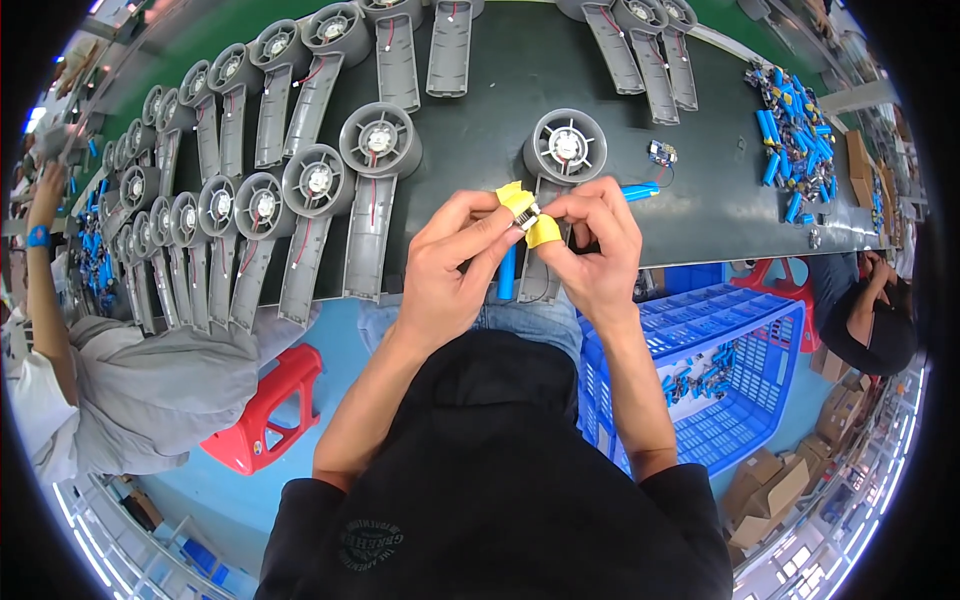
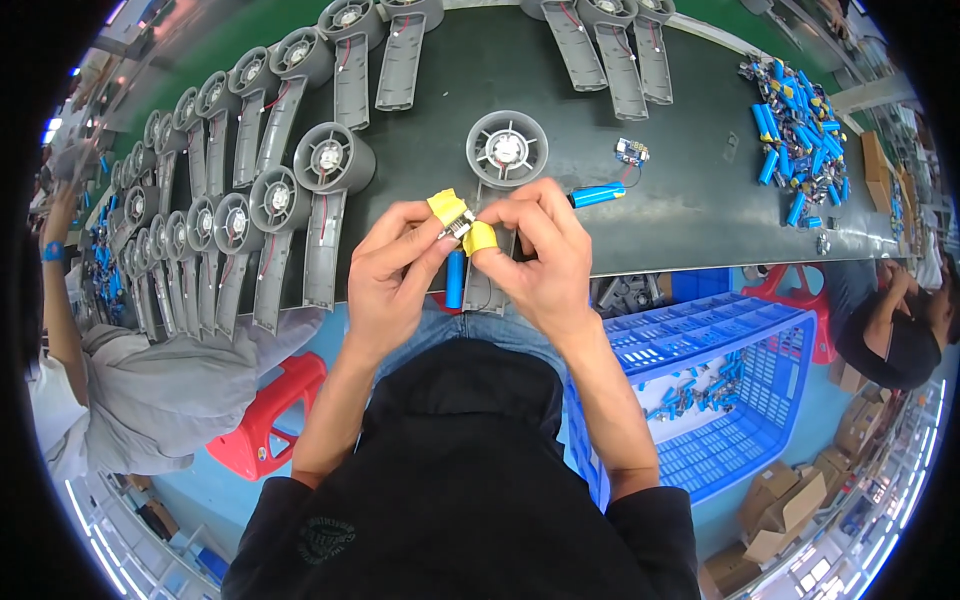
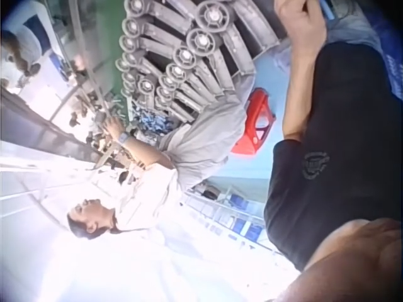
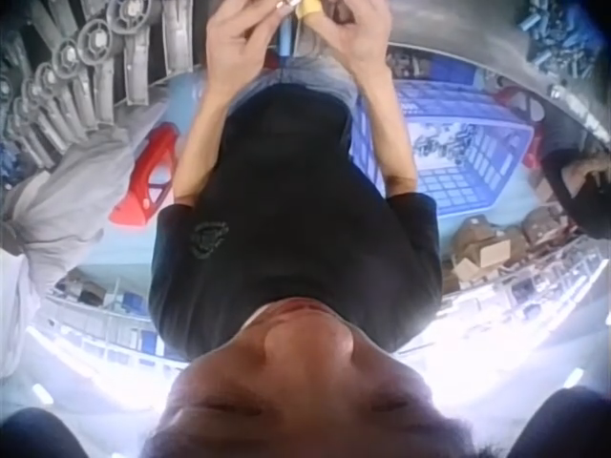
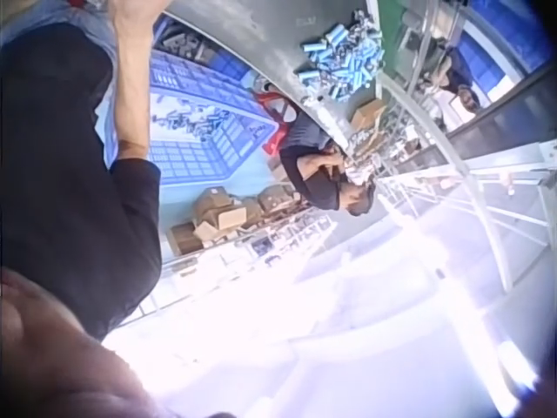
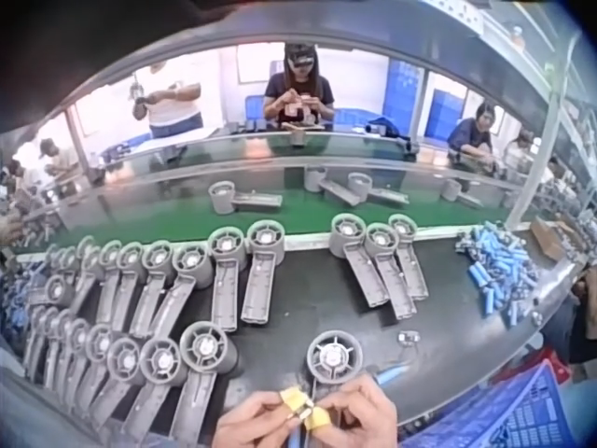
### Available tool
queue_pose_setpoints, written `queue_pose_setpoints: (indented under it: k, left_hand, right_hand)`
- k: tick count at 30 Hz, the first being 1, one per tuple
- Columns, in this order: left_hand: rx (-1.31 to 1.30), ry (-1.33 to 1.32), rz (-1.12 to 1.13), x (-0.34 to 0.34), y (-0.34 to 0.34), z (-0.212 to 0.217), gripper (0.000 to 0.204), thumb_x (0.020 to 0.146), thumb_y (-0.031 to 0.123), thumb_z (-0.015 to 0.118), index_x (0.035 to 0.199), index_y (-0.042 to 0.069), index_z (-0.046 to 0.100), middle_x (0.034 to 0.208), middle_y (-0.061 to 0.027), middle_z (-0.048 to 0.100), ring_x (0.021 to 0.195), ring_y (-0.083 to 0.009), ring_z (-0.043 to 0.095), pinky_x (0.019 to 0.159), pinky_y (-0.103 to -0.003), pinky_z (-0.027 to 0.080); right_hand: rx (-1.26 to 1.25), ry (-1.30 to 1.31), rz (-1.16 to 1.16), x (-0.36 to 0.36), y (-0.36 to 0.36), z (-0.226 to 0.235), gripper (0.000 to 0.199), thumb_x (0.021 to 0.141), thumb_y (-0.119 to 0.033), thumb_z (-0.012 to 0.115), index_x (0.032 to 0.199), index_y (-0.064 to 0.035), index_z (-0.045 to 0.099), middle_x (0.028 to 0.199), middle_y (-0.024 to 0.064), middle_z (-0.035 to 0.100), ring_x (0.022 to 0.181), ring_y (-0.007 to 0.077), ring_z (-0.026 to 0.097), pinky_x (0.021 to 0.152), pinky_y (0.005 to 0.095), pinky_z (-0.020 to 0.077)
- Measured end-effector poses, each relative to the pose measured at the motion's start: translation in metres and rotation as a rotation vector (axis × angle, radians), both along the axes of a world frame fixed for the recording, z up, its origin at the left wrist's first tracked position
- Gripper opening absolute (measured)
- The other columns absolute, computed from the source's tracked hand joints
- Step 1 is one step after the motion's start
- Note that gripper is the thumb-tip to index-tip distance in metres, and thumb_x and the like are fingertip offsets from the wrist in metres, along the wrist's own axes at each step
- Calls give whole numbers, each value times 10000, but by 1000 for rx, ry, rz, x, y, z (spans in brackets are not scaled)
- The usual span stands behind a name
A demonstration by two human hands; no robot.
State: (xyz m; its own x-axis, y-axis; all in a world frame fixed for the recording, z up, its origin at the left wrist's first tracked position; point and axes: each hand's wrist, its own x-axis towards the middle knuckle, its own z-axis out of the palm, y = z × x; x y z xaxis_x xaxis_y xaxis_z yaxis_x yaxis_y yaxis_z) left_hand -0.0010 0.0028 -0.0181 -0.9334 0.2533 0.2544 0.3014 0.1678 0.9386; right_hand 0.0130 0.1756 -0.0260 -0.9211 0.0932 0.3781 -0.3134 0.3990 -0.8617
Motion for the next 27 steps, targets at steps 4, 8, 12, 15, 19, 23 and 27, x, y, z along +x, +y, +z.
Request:
queue_pose_setpoints:
  k: [4, 8, 12, 15, 19, 23, 27]
  left_hand:
    - [-34, 72, 2, 0, 2, 1, 179, 854, -37, 699, 1030, -57, 679, 955, -104, 606, 772, -183, 602, 648, -275, 475]
    - [-72, 78, -9, 1, 1, 4, 183, 874, -41, 666, 1056, -66, 670, 940, -91, 608, 766, -160, 573, 646, -257, 440]
    - [-105, 78, -21, 2, 1, 4, 180, 871, -41, 668, 1050, -63, 669, 914, -83, 605, 750, -160, 567, 634, -255, 434]
    - [-94, 82, -29, 0, 0, 0, 187, 870, -43, 669, 1056, -61, 670, 911, -81, 602, 741, -158, 559, 625, -253, 429]
    - [-80, 126, -45, -1, 0, -2, 183, 872, -49, 663, 1055, -59, 671, 913, -85, 594, 733, -157, 549, 619, -255, 425]
    - [-61, 131, -68, -3, -1, -3, 178, 871, -55, 661, 1049, -60, 671, 915, -89, 589, 734, -163, 550, 623, -260, 429]
    - [-74, 144, -80, -4, -2, -4, 176, 864, -60, 661, 1040, -58, 672, 911, -90, 586, 732, -170, 550, 622, -262, 428]
  right_hand:
    - [13, 29, 22, -1, 2, -1, 231, 674, 45, 726, 893, -11, 678, 883, 15, 539, 589, 32, 370, 501, 198, 290]
    - [35, 64, 32, -2, 2, -1, 231, 675, 49, 727, 891, -14, 672, 850, 10, 554, 587, 35, 378, 506, 196, 300]
    - [28, 69, 4, -2, 1, -2, 209, 691, 22, 750, 876, -23, 664, 813, 11, 565, 554, 53, 428, 484, 220, 349]
    - [1, 68, 8, -2, 2, -6, 256, 668, 59, 744, 899, -12, 657, 847, 4, 557, 585, 35, 389, 507, 197, 306]
    - [121, 122, 45, -3, 5, -8, 246, 674, 52, 752, 891, -9, 654, 836, 8, 562, 585, 42, 411, 507, 202, 329]
    - [138, 105, -17, -2, 2, -5, 254, 632, -2, 784, 848, -49, 659, 777, 32, 581, 611, 169, 537, 518, 289, 421]
    - [147, 148, -5, -3, 2, -8, 252, 629, -1, 784, 843, -47, 659, 773, 34, 585, 618, 174, 544, 521, 293, 425]
